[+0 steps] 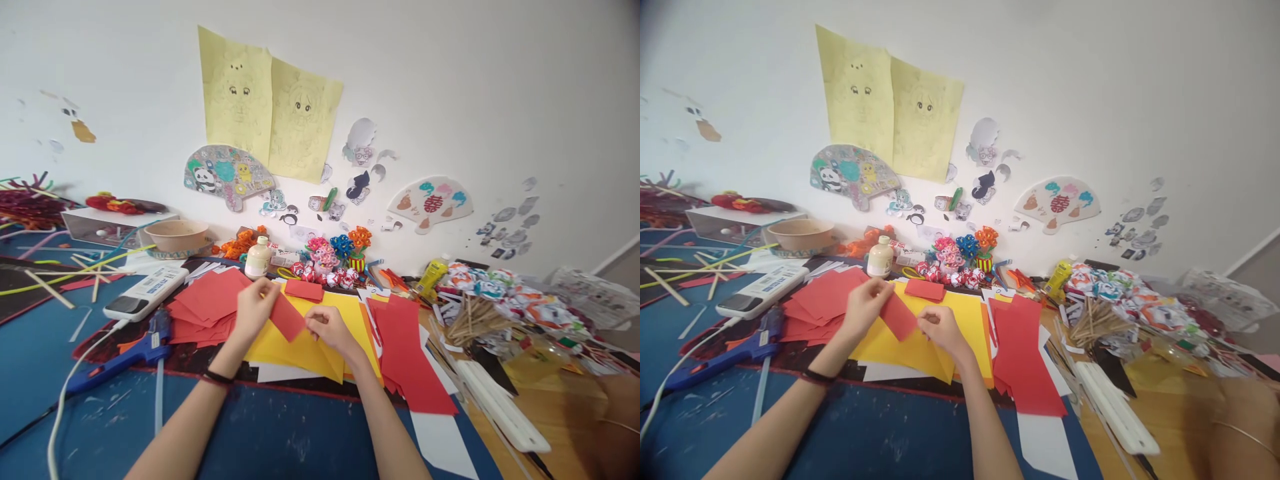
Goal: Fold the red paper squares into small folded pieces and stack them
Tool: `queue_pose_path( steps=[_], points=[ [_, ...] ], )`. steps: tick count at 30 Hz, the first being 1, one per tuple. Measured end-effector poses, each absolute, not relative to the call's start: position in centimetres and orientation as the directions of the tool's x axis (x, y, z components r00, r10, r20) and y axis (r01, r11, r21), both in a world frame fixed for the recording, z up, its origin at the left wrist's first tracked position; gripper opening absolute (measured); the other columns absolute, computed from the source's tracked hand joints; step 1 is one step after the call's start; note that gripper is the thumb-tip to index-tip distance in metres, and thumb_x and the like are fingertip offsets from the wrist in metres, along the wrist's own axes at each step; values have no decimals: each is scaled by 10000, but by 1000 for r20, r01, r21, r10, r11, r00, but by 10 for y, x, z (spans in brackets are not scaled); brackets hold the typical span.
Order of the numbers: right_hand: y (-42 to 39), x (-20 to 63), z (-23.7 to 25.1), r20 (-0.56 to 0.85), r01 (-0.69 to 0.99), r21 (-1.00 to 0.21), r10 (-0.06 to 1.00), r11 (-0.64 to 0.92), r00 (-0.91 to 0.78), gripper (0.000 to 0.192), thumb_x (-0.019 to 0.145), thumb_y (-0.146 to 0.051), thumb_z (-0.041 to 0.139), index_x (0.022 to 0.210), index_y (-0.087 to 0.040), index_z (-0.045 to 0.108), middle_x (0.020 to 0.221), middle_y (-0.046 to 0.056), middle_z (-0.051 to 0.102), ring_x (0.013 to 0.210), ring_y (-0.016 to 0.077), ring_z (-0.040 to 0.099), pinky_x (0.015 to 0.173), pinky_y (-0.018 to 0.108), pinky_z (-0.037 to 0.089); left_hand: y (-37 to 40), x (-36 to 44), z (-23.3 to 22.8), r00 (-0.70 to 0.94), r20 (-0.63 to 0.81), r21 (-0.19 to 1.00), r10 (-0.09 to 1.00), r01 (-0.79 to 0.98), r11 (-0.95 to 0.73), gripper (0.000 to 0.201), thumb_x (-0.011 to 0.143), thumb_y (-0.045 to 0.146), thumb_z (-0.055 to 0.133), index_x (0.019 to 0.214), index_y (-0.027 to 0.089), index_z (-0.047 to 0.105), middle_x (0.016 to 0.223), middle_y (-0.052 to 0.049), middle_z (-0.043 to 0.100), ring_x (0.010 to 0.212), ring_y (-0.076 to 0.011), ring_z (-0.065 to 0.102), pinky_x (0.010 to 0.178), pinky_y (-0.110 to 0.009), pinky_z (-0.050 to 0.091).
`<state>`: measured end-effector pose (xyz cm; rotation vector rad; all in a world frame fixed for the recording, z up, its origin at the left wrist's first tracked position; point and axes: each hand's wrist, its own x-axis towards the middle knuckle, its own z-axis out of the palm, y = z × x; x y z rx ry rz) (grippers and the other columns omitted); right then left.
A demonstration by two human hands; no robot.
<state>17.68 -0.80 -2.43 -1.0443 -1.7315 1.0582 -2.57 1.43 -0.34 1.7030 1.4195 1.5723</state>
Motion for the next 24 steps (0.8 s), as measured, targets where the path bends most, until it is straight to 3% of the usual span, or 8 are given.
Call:
queue_pose_path(
  steps=[3,6,8,10,13,17,21,24],
  points=[
    [-7,183,-26,163,234,-942,936,242,-311,157,757,-246,578,626,-160,590,534,-21,526,439,103,497,437,211,391,27,-47,-8,-483,363,931,797,216,-294,342,772,499,552,735,165,613,645,0,632,580,-126,520,543,-219,374],
    [-7,180,-25,228,135,-956,951,259,-209,217,819,-365,580,831,-159,648,683,22,611,562,128,582,539,237,462,30,-47,-12,-465,341,940,817,155,-304,381,774,523,551,763,149,626,674,-15,645,610,-131,534,556,-215,383],
    [-8,176,-23,256,56,-961,950,269,-179,341,845,-439,561,1052,-176,625,814,53,650,663,151,623,620,266,490,26,-35,-13,-387,368,930,845,168,-328,383,774,524,562,754,148,627,691,-20,653,639,-137,545,575,-214,388],
    [-8,173,-22,281,49,-955,944,293,-173,397,836,-467,577,1105,-178,616,880,73,667,737,174,637,684,289,495,19,-22,-13,-313,392,918,865,196,-345,377,780,518,565,725,149,618,680,-18,641,649,-138,540,580,-213,383],
    [-5,176,-23,344,150,-923,934,355,-93,314,811,-449,614,887,-153,687,854,78,682,801,204,629,741,300,476,11,-9,-10,-153,385,916,910,181,-357,362,789,498,565,673,156,579,644,-2,599,622,-126,516,566,-209,370],
    [1,191,-26,359,251,-904,933,346,7,274,791,-410,629,752,-147,695,740,55,669,707,195,601,653,281,445,9,-9,-4,185,305,936,934,123,-329,322,781,448,575,640,165,514,586,35,505,562,-104,470,550,-210,358],
    [0,199,-25,319,315,-887,942,337,-106,198,736,-317,670,625,-153,678,600,15,617,584,156,541,558,250,380,6,-10,-6,439,228,888,869,274,-371,283,771,390,567,614,165,495,561,53,435,537,-92,390,526,-214,300],
    [-3,192,-25,316,387,-851,935,355,-164,171,716,-259,665,581,-154,671,566,9,608,564,147,526,542,244,354,1,-4,-11,534,217,829,817,342,-443,243,788,345,507,623,168,493,570,54,417,546,-95,352,513,-220,262]
  ],
)
